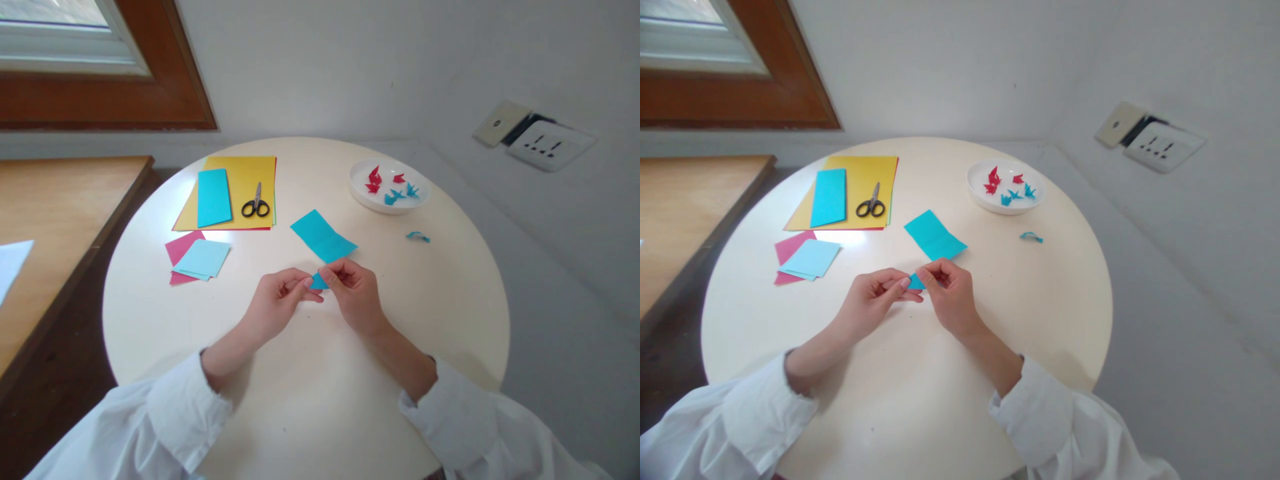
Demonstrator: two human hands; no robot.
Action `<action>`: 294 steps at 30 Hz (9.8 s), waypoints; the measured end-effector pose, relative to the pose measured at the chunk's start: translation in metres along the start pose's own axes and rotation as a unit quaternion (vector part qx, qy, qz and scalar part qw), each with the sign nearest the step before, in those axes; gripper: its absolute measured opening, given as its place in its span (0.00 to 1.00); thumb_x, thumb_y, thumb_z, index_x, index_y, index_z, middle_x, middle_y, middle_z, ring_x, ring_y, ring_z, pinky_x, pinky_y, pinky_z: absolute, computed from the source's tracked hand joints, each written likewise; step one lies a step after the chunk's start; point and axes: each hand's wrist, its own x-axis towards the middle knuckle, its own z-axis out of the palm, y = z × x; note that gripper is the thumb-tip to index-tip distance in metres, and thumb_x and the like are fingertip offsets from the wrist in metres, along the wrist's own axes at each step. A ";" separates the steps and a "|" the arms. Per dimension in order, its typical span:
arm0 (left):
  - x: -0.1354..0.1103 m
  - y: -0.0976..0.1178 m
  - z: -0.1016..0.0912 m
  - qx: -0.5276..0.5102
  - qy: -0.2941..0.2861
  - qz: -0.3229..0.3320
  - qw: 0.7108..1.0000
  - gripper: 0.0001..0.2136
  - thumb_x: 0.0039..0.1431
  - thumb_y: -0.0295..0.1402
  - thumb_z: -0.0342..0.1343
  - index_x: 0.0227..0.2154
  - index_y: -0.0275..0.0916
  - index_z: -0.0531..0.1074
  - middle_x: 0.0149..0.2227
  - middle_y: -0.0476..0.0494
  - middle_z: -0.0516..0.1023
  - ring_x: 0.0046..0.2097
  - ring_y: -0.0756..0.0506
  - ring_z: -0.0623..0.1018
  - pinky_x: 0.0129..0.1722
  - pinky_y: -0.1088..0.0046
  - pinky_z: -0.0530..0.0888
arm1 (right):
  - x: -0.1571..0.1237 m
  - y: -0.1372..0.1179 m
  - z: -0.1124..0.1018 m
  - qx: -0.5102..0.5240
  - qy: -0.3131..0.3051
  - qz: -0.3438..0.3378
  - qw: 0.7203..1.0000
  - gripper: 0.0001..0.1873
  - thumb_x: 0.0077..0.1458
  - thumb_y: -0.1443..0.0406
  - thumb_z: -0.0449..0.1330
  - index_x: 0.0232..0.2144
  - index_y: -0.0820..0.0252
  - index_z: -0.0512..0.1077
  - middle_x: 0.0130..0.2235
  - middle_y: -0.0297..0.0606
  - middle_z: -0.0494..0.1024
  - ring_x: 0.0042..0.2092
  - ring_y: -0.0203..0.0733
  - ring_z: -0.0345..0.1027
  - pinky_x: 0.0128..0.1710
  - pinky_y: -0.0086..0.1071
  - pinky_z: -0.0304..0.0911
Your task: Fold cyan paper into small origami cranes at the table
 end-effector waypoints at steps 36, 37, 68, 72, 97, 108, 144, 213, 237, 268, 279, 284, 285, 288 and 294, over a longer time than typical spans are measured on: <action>-0.002 -0.002 -0.002 0.082 0.026 0.063 0.994 0.17 0.56 0.45 0.51 0.24 0.35 0.69 0.24 0.41 0.79 0.26 0.47 0.79 0.29 0.73 0.75 | -0.001 -0.004 0.002 -0.037 -0.010 0.029 0.999 0.18 0.45 0.58 0.58 0.13 0.58 0.56 0.17 0.26 0.53 0.22 0.29 0.47 0.21 0.27 0.47; -0.002 -0.002 -0.002 0.080 0.026 0.064 0.994 0.17 0.56 0.45 0.51 0.24 0.35 0.69 0.24 0.41 0.79 0.26 0.47 0.79 0.29 0.73 0.75 | -0.001 -0.004 0.002 -0.035 -0.010 0.030 0.999 0.19 0.45 0.58 0.58 0.13 0.58 0.56 0.17 0.26 0.53 0.22 0.29 0.46 0.21 0.27 0.47; 0.001 0.000 -0.004 0.067 0.113 0.120 0.984 0.07 0.45 0.34 0.62 0.26 0.37 0.73 0.18 0.52 0.71 0.21 0.53 0.68 0.20 0.78 0.66 | -0.001 -0.002 0.002 0.036 -0.031 0.043 0.998 0.24 0.40 0.58 0.65 0.43 0.54 0.70 0.29 0.32 0.71 0.30 0.34 0.64 0.27 0.28 0.64; 0.000 0.003 -0.004 0.053 0.123 0.106 0.985 0.08 0.45 0.35 0.62 0.26 0.36 0.73 0.17 0.53 0.69 0.19 0.54 0.66 0.18 0.78 0.62 | -0.002 -0.002 0.003 0.063 -0.049 0.038 0.996 0.24 0.39 0.60 0.66 0.42 0.55 0.71 0.37 0.35 0.75 0.34 0.35 0.69 0.33 0.30 0.69; 0.000 -0.003 -0.004 0.087 0.100 0.155 0.979 0.05 0.53 0.32 0.55 0.27 0.37 0.73 0.27 0.44 0.79 0.31 0.48 0.77 0.32 0.73 0.74 | -0.003 0.001 0.005 0.075 -0.050 0.041 0.995 0.09 0.42 0.67 0.59 0.31 0.56 0.67 0.30 0.30 0.71 0.30 0.33 0.66 0.32 0.30 0.66; -0.002 -0.007 -0.006 0.271 0.103 0.283 0.914 0.06 0.57 0.27 0.51 0.29 0.38 0.73 0.29 0.44 0.79 0.32 0.49 0.78 0.33 0.75 0.73 | -0.001 0.000 0.002 0.089 -0.035 0.064 0.993 0.07 0.38 0.67 0.60 0.25 0.57 0.66 0.28 0.28 0.67 0.29 0.33 0.60 0.31 0.28 0.58; 0.001 -0.009 -0.009 0.096 0.098 0.216 0.967 0.02 0.50 0.27 0.59 0.28 0.37 0.74 0.30 0.45 0.77 0.32 0.50 0.75 0.31 0.76 0.71 | -0.003 -0.003 -0.006 -0.104 -0.017 -0.184 0.977 0.05 0.46 0.71 0.59 0.26 0.57 0.72 0.29 0.34 0.73 0.34 0.37 0.69 0.29 0.27 0.66; 0.001 -0.005 -0.004 0.116 0.140 0.157 0.971 0.04 0.52 0.30 0.56 0.26 0.37 0.74 0.26 0.46 0.78 0.28 0.49 0.75 0.28 0.74 0.71 | -0.005 0.003 0.002 -0.131 -0.010 -0.162 0.978 0.02 0.51 0.66 0.58 0.27 0.57 0.70 0.32 0.35 0.73 0.36 0.38 0.69 0.37 0.32 0.67; -0.003 0.005 0.000 0.031 0.129 0.086 0.987 0.04 0.49 0.30 0.59 0.25 0.35 0.71 0.24 0.46 0.78 0.29 0.48 0.80 0.28 0.77 0.73 | -0.006 -0.002 0.005 -0.096 0.023 -0.119 0.988 0.03 0.49 0.66 0.59 0.25 0.59 0.70 0.30 0.35 0.75 0.32 0.35 0.70 0.28 0.26 0.67; 0.000 0.005 -0.002 -0.084 0.055 -0.009 0.995 0.12 0.47 0.39 0.61 0.24 0.33 0.74 0.25 0.45 0.79 0.29 0.47 0.79 0.33 0.72 0.76 | -0.006 0.003 0.002 -0.121 0.012 -0.202 0.972 0.02 0.50 0.69 0.59 0.26 0.58 0.71 0.32 0.36 0.76 0.36 0.37 0.71 0.37 0.31 0.68; -0.002 0.007 -0.001 -0.070 0.058 -0.006 0.996 0.13 0.49 0.40 0.59 0.25 0.33 0.73 0.27 0.41 0.80 0.30 0.44 0.80 0.36 0.66 0.77 | -0.006 0.003 0.001 -0.134 0.018 -0.201 0.970 0.03 0.50 0.69 0.59 0.26 0.57 0.70 0.32 0.36 0.76 0.36 0.38 0.71 0.36 0.32 0.68; -0.001 0.004 -0.001 -0.026 0.046 0.009 0.999 0.14 0.49 0.42 0.59 0.28 0.33 0.75 0.28 0.41 0.80 0.31 0.44 0.80 0.33 0.69 0.77 | -0.006 0.003 0.002 -0.137 0.008 -0.199 0.970 0.02 0.49 0.68 0.59 0.26 0.57 0.70 0.32 0.36 0.76 0.35 0.38 0.71 0.35 0.32 0.69; 0.000 0.003 -0.001 -0.020 0.045 0.011 0.999 0.14 0.49 0.42 0.59 0.28 0.33 0.75 0.28 0.41 0.80 0.31 0.44 0.80 0.33 0.69 0.77 | -0.005 0.003 0.002 -0.137 0.006 -0.202 0.970 0.02 0.49 0.68 0.59 0.26 0.57 0.70 0.32 0.36 0.76 0.35 0.38 0.71 0.35 0.32 0.69; 0.000 0.000 -0.001 -0.012 0.046 0.012 0.999 0.13 0.51 0.41 0.58 0.28 0.33 0.75 0.26 0.42 0.80 0.31 0.44 0.80 0.32 0.70 0.77 | -0.005 0.003 0.002 -0.143 0.003 -0.208 0.968 0.02 0.49 0.69 0.59 0.26 0.57 0.70 0.32 0.36 0.76 0.36 0.38 0.71 0.36 0.32 0.68; -0.001 0.002 -0.001 -0.018 0.046 0.018 0.999 0.12 0.51 0.40 0.58 0.27 0.33 0.74 0.27 0.41 0.80 0.30 0.45 0.80 0.32 0.70 0.77 | -0.005 0.002 0.002 -0.148 0.004 -0.211 0.966 0.02 0.50 0.69 0.59 0.27 0.57 0.70 0.32 0.37 0.76 0.36 0.38 0.71 0.37 0.33 0.69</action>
